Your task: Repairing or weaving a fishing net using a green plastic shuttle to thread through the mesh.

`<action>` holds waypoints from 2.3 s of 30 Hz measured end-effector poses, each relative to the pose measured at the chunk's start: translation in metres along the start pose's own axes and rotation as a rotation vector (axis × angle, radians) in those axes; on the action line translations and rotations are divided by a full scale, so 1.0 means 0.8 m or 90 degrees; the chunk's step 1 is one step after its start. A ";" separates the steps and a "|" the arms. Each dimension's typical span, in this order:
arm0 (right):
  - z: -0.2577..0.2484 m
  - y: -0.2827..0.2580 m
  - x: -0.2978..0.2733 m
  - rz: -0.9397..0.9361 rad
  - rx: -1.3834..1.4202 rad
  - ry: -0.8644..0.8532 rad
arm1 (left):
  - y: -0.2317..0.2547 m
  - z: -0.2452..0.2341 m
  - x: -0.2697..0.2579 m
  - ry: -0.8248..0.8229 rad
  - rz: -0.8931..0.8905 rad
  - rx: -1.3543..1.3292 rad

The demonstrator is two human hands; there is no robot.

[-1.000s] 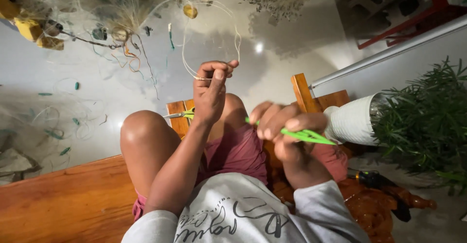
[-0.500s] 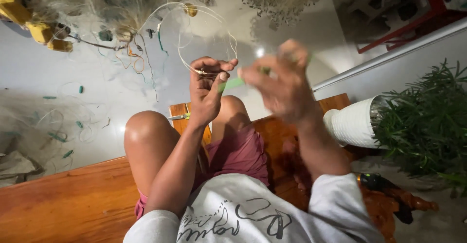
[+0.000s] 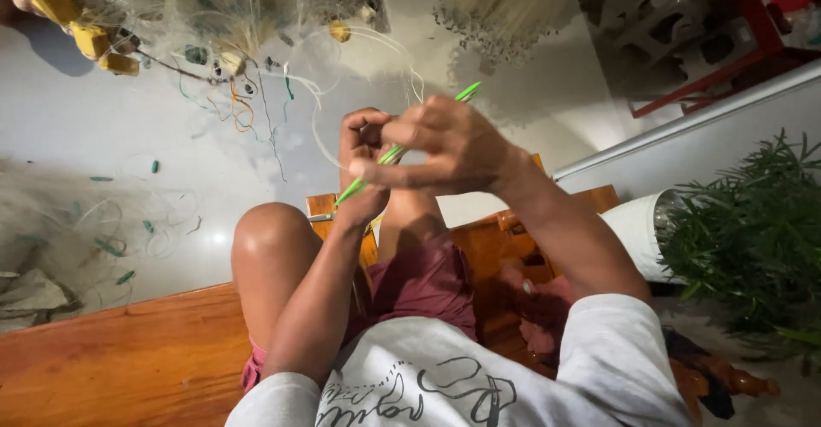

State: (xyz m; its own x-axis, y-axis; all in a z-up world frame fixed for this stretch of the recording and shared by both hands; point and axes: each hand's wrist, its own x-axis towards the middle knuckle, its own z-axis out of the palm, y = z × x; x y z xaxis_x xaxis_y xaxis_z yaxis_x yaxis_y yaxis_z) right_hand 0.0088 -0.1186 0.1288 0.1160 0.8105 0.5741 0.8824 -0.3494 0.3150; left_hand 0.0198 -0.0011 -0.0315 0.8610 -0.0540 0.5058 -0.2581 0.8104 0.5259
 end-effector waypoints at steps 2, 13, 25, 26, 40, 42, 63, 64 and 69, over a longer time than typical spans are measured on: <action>0.004 -0.007 0.012 -0.026 -0.030 0.046 | -0.015 -0.013 -0.002 0.004 0.004 0.106; 0.009 -0.129 0.016 0.092 -0.051 0.028 | 0.025 0.032 0.007 0.030 0.105 0.058; -0.020 -0.099 -0.021 0.183 0.231 0.037 | 0.005 0.016 0.006 0.159 0.144 0.036; -0.036 -0.078 -0.019 0.233 0.283 0.043 | 0.011 0.020 0.005 0.182 0.105 0.066; -0.023 0.022 0.018 0.210 -0.349 -0.245 | -0.002 0.029 -0.008 0.106 0.228 0.454; -0.025 0.024 0.021 0.204 -0.316 -0.262 | -0.005 0.029 -0.011 0.116 0.236 0.486; -0.017 -0.071 -0.082 0.104 0.007 0.141 | -0.042 0.081 0.012 0.155 0.140 0.196; -0.014 -0.070 -0.088 0.100 0.018 0.215 | -0.037 0.086 0.014 0.160 0.152 0.236; -0.018 -0.059 -0.091 0.074 -0.049 0.280 | -0.034 0.106 0.020 0.180 0.169 0.321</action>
State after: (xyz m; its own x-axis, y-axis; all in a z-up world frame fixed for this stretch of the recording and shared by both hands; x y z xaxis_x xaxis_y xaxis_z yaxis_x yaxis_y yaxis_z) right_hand -0.0481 -0.1678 0.0828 -0.0062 0.4935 0.8698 0.8366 -0.4739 0.2748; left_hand 0.0036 -0.0733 0.0207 0.8040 0.3226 0.4995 -0.5940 0.3978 0.6993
